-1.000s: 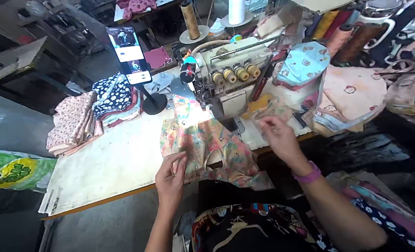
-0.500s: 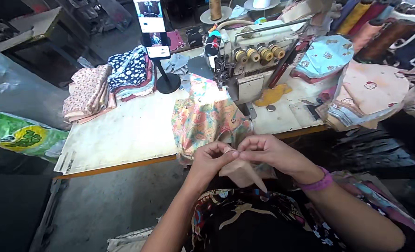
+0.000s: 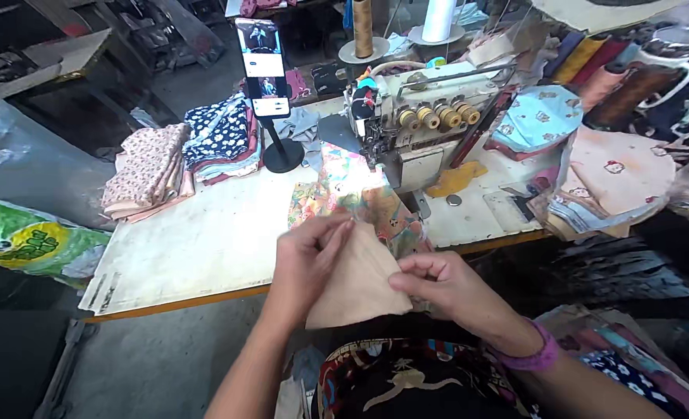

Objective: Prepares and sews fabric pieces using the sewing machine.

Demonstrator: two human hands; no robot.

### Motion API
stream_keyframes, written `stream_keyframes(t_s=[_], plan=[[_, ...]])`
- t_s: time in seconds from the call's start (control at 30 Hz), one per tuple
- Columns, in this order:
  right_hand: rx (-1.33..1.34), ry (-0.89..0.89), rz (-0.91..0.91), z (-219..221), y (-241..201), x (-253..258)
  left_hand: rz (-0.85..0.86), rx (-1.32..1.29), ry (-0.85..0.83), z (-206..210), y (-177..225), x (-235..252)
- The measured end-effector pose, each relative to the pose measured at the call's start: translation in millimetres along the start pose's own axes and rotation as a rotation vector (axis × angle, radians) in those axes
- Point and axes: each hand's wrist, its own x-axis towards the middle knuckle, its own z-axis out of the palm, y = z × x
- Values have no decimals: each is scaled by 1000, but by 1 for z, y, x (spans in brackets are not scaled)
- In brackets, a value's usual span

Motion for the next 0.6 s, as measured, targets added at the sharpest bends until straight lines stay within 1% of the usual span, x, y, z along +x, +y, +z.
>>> stream_keyframes(t_s=[0.07,0.13,0.17,0.2,0.27,0.3,0.33,0.4,0.43,0.47,0.57,0.6], plan=[[-52,84,-60,-5,-4,18,197,110,-87,-2,-10,36],[-245,245,-147,-12,10,40,391,199,-107,12,-36,70],[-361,329,-166,-16,21,54,452,241,-100,22,-53,84],[-449,398,-156,-21,32,68,478,271,-106,33,-69,95],[-500,449,-93,-33,49,88,431,262,-148,53,-94,106],[-506,410,-26,-39,50,91,380,225,-160,59,-100,106],[-473,329,41,-45,48,90,323,182,-164,61,-99,103],[-429,176,128,-53,43,84,202,120,-170,58,-89,90],[-428,155,132,-54,41,82,143,107,-175,57,-82,83],[-429,171,105,-52,39,82,109,111,-173,58,-78,78],[-434,267,-32,-48,37,94,88,140,-112,63,-73,76],[-420,276,-42,-47,38,94,87,150,-87,65,-72,76]])
